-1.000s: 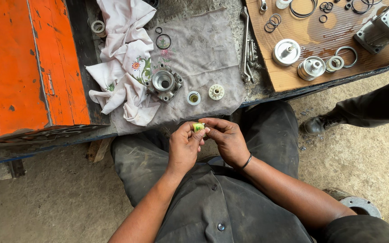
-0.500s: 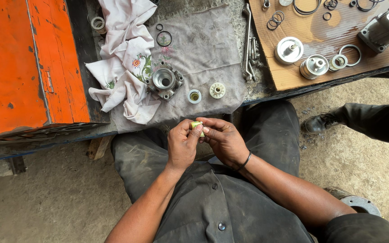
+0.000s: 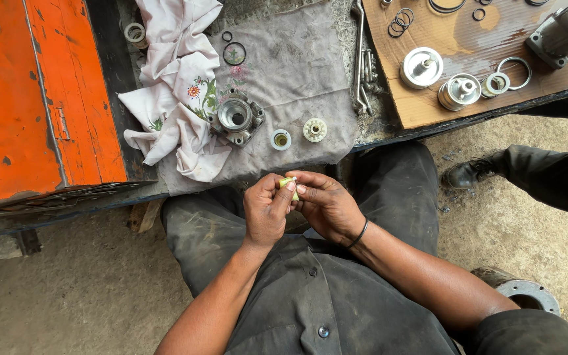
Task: The person cleans small engine components with a cloth, then assembles them by inserting rings and washers into cylindrical parts. They handle multiple small parts one at a time and place them on a workbench with other engine components.
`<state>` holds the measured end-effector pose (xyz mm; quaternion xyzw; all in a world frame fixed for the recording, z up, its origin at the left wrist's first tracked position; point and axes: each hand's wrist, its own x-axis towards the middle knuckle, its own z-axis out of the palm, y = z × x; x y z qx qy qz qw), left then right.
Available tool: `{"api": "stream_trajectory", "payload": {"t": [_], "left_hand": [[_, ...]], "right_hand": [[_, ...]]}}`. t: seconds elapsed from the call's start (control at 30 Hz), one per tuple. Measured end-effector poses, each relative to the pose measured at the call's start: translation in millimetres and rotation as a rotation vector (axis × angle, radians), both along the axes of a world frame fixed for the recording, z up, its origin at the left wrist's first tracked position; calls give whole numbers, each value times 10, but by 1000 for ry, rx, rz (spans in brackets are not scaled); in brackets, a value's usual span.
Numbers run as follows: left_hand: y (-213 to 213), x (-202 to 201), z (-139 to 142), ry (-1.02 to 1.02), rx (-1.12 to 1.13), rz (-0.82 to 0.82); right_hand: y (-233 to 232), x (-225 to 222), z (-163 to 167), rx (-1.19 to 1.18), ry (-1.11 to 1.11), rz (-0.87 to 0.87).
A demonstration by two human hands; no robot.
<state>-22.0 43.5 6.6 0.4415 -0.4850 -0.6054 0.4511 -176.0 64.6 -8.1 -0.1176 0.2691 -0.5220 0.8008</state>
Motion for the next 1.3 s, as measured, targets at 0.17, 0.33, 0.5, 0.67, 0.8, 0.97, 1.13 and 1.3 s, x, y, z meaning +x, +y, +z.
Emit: {"api": "stream_trajectory", "payload": {"t": [0.17, 0.33, 0.5, 0.67, 0.8, 0.97, 1.13, 1.3], "left_hand": [[-12, -11, -31, -6, 3, 7], [-24, -27, -63, -59, -28, 29], [-66, -75, -2, -193, 146, 12], [-60, -54, 99, -329, 170, -81], [-41, -49, 101, -381, 145, -45], [5, -62, 94, -423, 76, -44], [-24, -35, 101, -531, 134, -112], [-71, 21, 75, -384, 170, -194]], "right_hand": [[-7, -5, -23, 13, -1, -9], [-1, 12, -62, 54, 17, -14], [-50, -8, -99, 77, 78, -49], [-64, -42, -123, 85, 224, -82], [-30, -22, -151, -22, 306, -76], [-13, -24, -177, -80, 391, -75], [6, -31, -192, -73, 410, -83], [8, -58, -186, -147, 502, -70]]}}
